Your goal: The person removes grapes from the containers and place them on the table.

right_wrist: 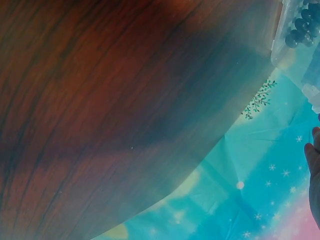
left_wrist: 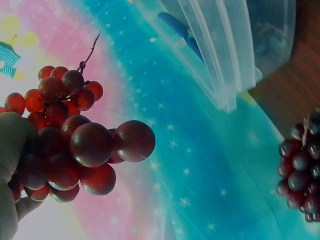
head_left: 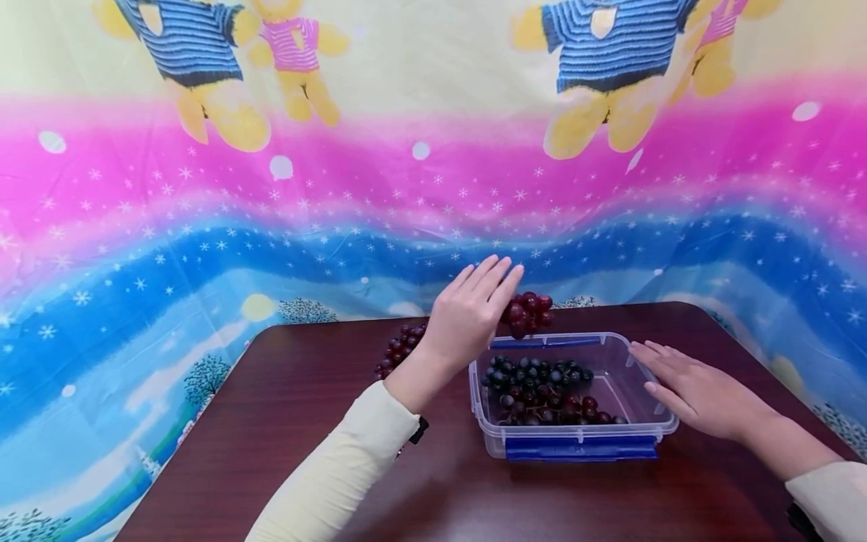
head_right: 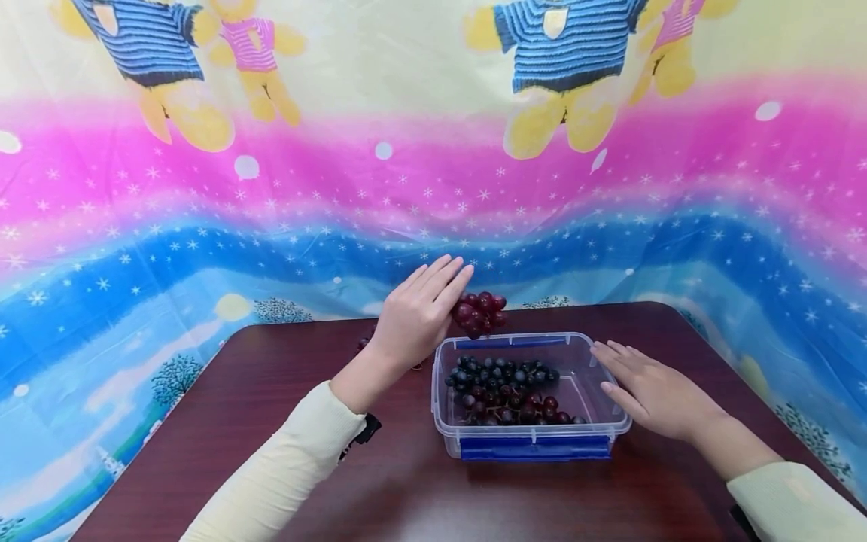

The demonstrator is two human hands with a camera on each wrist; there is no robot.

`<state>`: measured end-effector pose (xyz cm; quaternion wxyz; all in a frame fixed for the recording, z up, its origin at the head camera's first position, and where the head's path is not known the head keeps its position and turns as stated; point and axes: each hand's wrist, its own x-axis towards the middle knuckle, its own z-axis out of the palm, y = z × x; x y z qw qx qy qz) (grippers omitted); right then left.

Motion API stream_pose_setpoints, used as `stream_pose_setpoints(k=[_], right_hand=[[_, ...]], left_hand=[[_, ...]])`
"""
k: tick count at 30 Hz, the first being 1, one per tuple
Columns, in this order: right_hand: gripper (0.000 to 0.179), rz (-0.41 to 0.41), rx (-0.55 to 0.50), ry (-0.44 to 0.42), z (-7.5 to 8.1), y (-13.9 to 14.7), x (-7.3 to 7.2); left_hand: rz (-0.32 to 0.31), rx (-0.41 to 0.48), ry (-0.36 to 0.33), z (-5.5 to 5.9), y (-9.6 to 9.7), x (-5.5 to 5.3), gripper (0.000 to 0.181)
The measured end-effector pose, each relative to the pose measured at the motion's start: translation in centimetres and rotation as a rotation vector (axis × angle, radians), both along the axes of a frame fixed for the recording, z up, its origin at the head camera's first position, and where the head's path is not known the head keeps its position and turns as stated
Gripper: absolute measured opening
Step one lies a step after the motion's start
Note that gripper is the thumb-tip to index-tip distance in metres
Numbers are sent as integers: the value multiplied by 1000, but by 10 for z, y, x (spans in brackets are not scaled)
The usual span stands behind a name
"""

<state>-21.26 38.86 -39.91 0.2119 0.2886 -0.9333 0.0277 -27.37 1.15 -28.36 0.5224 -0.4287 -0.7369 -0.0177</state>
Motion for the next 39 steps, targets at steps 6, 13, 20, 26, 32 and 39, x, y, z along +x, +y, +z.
stream_pose_setpoints(k=[6,13,20,26,32,39], right_hand=[[63,1,-2,2,-1,0,0],[64,8,-10,5,-2,0,-1],[63,0,-15,-7,-2,0,-1],[62,-21,-17,-14,-3,1,-1],[62,1,-33,0,-4,1,-2],[63,14,-29,1,-4,1,-2]], left_hand=[[33,28,9,1,-18,-5,38],[86,45,-17,-3,-42,-13,42],[134,63,-43,-8,-68,-19,45],[182,87,-68,-16,-88,-23,49],[222,135,-87,-20,-109,-28,51],[264,164,-86,-28,-133,-33,47]])
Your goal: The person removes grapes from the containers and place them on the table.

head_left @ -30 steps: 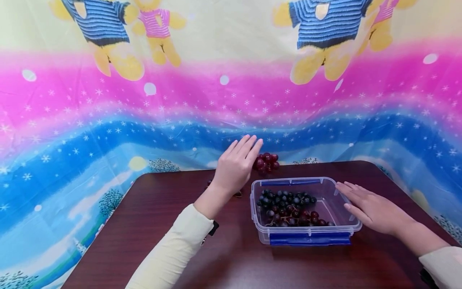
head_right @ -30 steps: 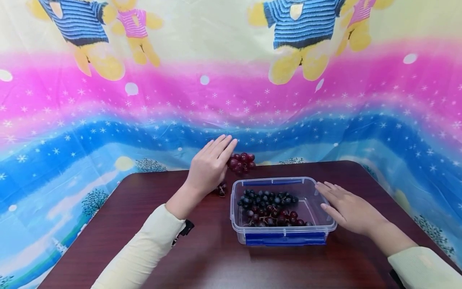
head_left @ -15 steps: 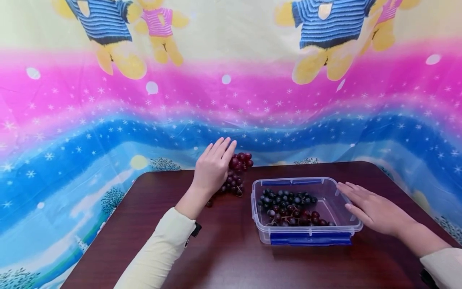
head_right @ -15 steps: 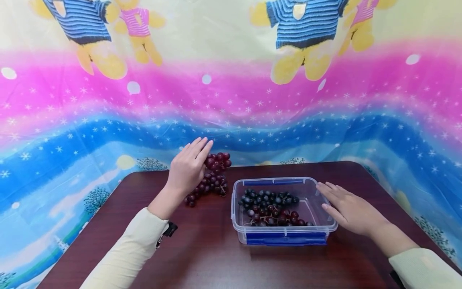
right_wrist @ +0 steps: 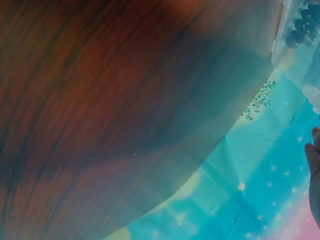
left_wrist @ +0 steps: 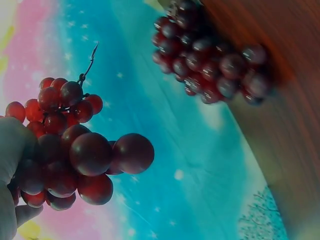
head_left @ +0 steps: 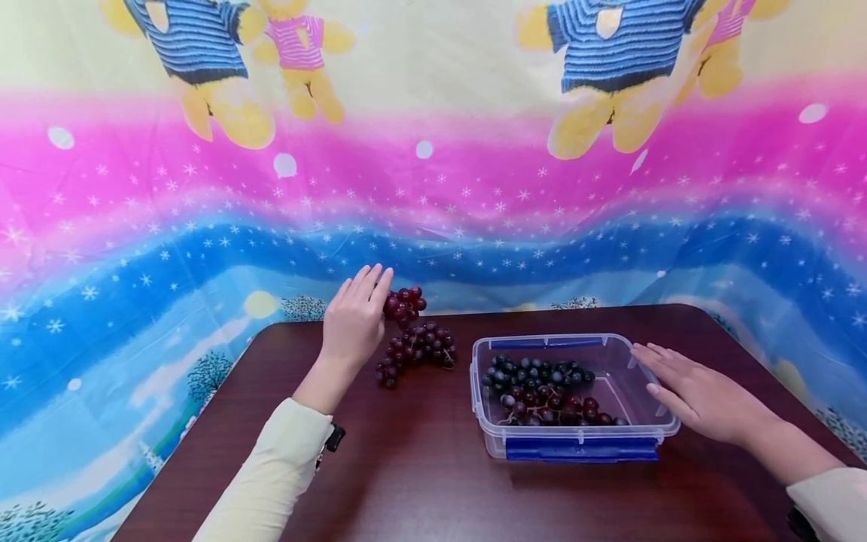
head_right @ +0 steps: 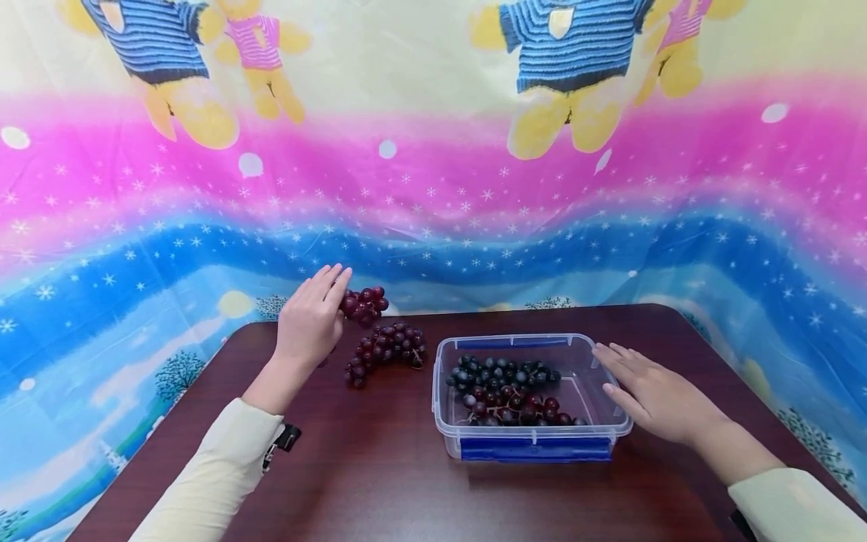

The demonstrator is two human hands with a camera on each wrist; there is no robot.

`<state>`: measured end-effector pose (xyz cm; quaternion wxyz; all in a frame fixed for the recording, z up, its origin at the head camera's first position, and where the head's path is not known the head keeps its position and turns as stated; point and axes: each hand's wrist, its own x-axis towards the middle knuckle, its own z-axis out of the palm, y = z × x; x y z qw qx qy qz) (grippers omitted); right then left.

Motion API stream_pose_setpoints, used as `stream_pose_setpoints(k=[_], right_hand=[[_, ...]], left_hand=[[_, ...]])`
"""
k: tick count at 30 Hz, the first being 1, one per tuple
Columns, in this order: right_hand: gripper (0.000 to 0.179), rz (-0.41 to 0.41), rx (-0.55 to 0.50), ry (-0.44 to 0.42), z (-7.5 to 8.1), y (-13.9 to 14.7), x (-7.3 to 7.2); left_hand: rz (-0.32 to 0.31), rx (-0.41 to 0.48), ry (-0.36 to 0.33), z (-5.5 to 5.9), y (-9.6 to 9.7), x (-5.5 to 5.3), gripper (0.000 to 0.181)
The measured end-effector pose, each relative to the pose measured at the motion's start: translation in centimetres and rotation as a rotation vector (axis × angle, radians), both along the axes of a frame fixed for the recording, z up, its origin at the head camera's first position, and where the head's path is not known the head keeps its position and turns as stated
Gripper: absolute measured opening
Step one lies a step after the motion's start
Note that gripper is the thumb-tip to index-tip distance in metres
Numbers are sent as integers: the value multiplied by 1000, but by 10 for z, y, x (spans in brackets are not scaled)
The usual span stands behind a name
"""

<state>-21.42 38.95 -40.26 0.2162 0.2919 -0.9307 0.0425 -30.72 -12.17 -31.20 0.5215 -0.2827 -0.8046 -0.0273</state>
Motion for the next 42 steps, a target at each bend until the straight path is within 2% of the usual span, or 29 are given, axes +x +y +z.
stream_pose_setpoints(k=[9,17,29,42], right_hand=[[63,5,-6,3,-1,-1,0],[63,11,-8,8,0,-1,0],[64,12,-13,8,-2,1,0],[63,10,-7,4,-2,1,0]], left_hand=[[67,16,-20,-18,-31,-9,42],[143,8,-84,-30,-52,-13,43],[211,18,-149,-44,-69,-24,46],[278,19,-224,-56,-77,-33,46]])
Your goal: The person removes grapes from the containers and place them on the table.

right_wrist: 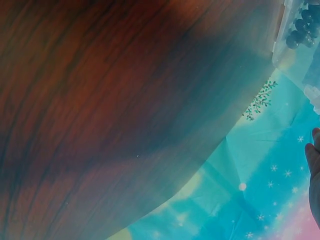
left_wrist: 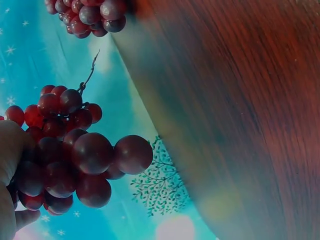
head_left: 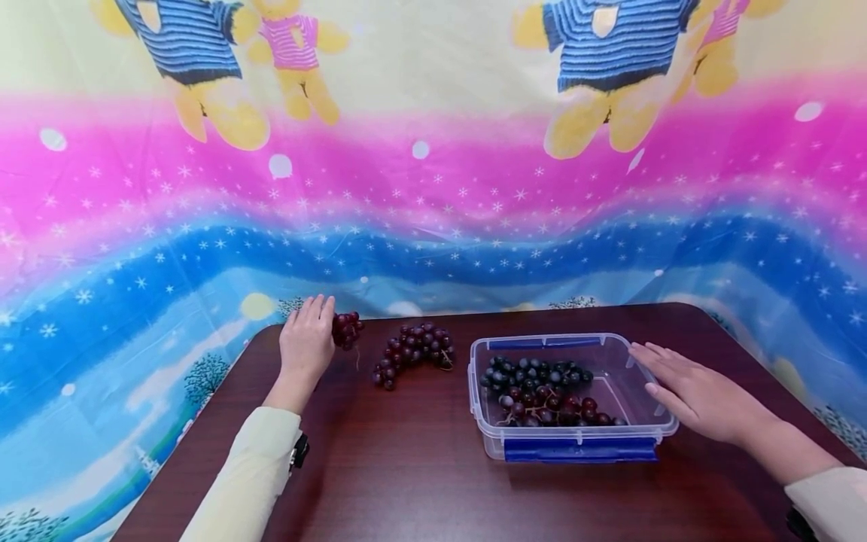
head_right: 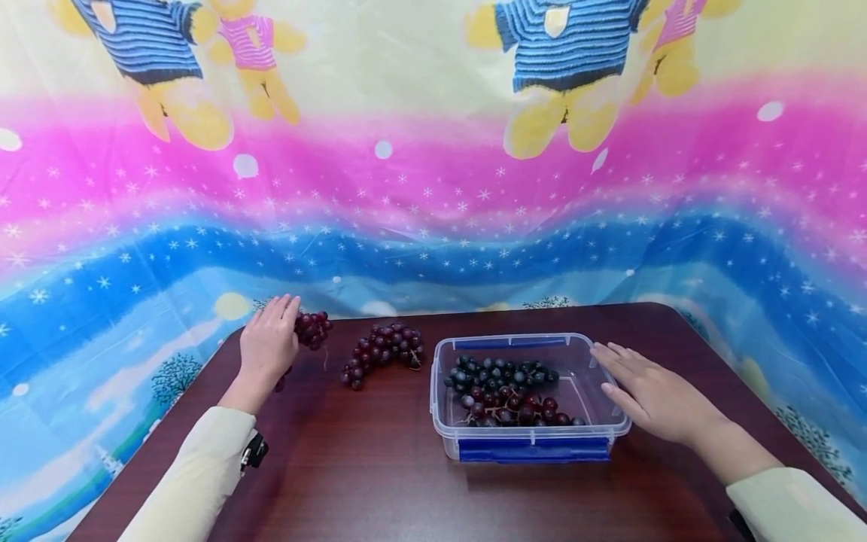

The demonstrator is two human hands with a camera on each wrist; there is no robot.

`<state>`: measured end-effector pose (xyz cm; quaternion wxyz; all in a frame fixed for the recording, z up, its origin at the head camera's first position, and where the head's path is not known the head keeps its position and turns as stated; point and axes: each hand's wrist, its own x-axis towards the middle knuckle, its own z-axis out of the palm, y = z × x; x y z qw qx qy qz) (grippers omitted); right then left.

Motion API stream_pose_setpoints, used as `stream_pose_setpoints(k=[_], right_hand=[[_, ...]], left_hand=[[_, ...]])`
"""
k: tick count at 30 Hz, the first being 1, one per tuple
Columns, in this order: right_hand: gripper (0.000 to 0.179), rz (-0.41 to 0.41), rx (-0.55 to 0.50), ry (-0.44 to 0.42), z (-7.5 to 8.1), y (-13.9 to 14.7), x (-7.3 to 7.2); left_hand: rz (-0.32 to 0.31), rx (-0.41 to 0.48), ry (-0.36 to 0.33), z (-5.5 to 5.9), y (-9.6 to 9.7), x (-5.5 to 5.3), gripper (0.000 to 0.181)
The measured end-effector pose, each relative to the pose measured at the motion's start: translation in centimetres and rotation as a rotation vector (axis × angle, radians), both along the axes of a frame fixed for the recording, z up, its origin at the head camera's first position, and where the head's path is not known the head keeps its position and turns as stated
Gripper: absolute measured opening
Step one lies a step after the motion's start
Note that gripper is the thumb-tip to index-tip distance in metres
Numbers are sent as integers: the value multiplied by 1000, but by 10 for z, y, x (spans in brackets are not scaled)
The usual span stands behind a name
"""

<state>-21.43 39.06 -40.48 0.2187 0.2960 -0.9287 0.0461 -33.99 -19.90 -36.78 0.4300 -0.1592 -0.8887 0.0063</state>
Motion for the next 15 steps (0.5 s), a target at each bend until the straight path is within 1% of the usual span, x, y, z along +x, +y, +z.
stream_pose_setpoints(k=[7,11,15], right_hand=[[63,-1,2,3,1,0,0],[63,0,4,2,1,-1,0],[63,2,4,6,1,-1,1]], left_hand=[[4,37,-30,-4,1,-7,44],[6,58,-37,-9,2,-13,43],[18,73,-60,-15,2,-18,42]])
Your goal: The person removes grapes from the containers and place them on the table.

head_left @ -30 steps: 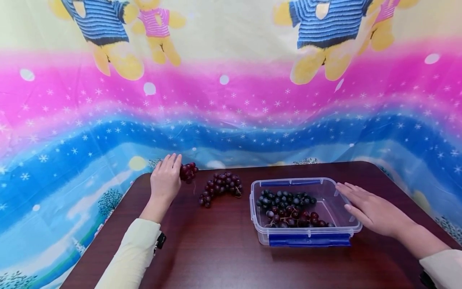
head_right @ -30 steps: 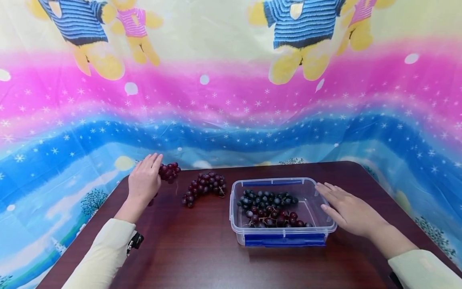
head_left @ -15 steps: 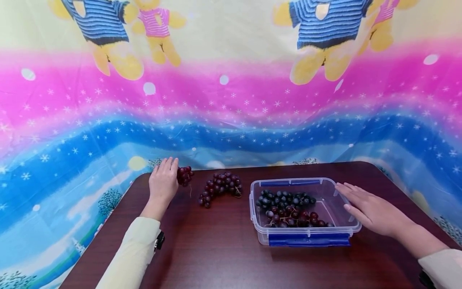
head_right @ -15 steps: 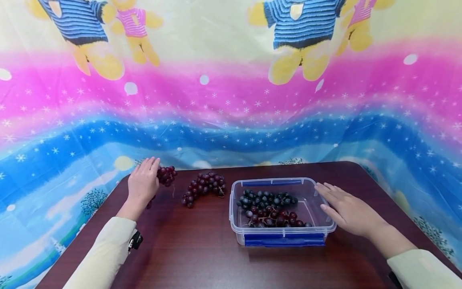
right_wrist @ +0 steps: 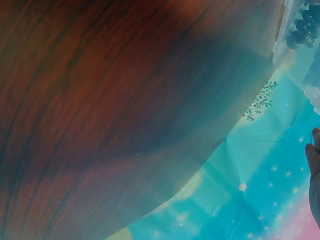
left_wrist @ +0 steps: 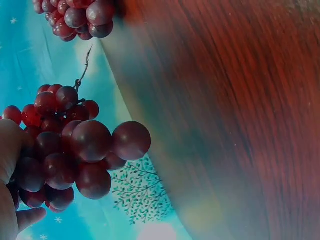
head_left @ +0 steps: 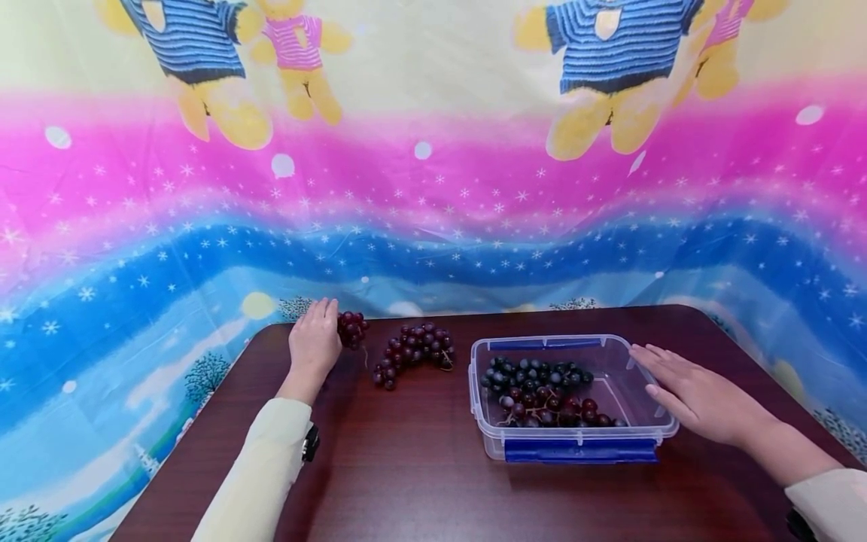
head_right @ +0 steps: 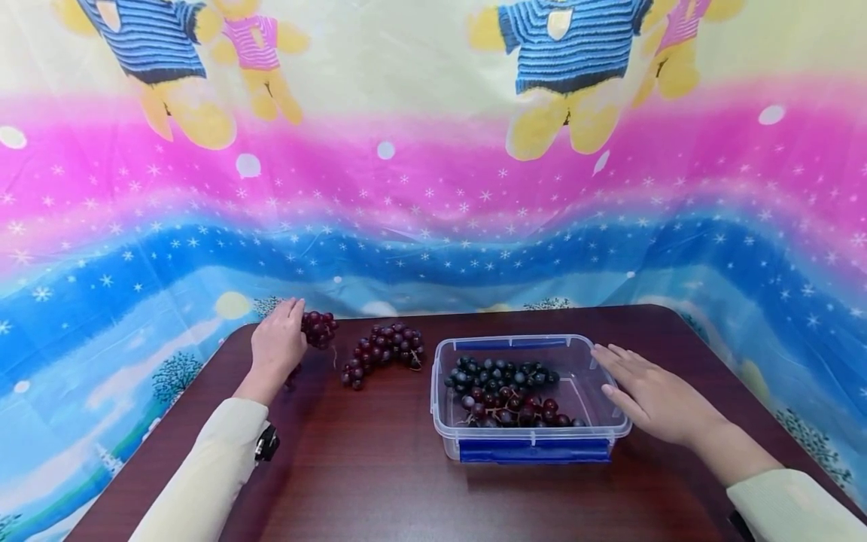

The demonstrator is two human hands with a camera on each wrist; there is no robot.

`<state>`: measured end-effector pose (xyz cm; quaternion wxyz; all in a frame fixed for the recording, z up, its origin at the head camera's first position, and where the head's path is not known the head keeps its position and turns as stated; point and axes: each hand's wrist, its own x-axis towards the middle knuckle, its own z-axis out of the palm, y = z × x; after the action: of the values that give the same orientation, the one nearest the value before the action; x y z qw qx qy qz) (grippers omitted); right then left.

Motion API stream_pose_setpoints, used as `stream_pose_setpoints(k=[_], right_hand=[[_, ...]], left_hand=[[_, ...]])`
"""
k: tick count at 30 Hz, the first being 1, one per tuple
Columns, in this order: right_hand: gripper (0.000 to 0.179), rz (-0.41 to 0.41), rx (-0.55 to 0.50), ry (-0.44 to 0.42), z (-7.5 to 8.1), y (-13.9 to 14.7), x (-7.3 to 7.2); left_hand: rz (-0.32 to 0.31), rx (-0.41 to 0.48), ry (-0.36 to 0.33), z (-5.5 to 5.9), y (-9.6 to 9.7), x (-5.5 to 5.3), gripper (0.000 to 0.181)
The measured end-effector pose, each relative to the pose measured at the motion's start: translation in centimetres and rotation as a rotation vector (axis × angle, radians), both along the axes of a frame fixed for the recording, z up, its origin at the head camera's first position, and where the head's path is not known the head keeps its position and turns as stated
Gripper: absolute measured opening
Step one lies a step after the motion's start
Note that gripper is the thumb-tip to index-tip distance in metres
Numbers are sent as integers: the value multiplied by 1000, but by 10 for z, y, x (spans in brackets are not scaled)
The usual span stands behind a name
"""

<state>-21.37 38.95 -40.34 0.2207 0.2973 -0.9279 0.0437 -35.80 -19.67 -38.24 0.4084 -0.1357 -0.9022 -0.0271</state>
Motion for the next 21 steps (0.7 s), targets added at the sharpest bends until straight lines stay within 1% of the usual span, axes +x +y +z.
stream_pose_setpoints(k=[3,6,11,14,18,21], right_hand=[[63,-2,-1,2,0,0,0],[63,-6,-4,3,0,0,0],[63,-8,-7,7,0,0,1],[63,-6,-6,8,0,0,1],[62,-11,-4,2,0,-1,1],[62,-11,-3,-1,0,-1,2]], left_hand=[[12,14,-23,-3,-1,-3,40],[18,36,-61,-5,-3,-4,40],[35,103,-164,-11,-7,-6,46],[63,139,-231,-15,-9,-8,49],[107,164,-321,-20,-13,-10,52],[124,186,-384,-22,-14,-10,52]])
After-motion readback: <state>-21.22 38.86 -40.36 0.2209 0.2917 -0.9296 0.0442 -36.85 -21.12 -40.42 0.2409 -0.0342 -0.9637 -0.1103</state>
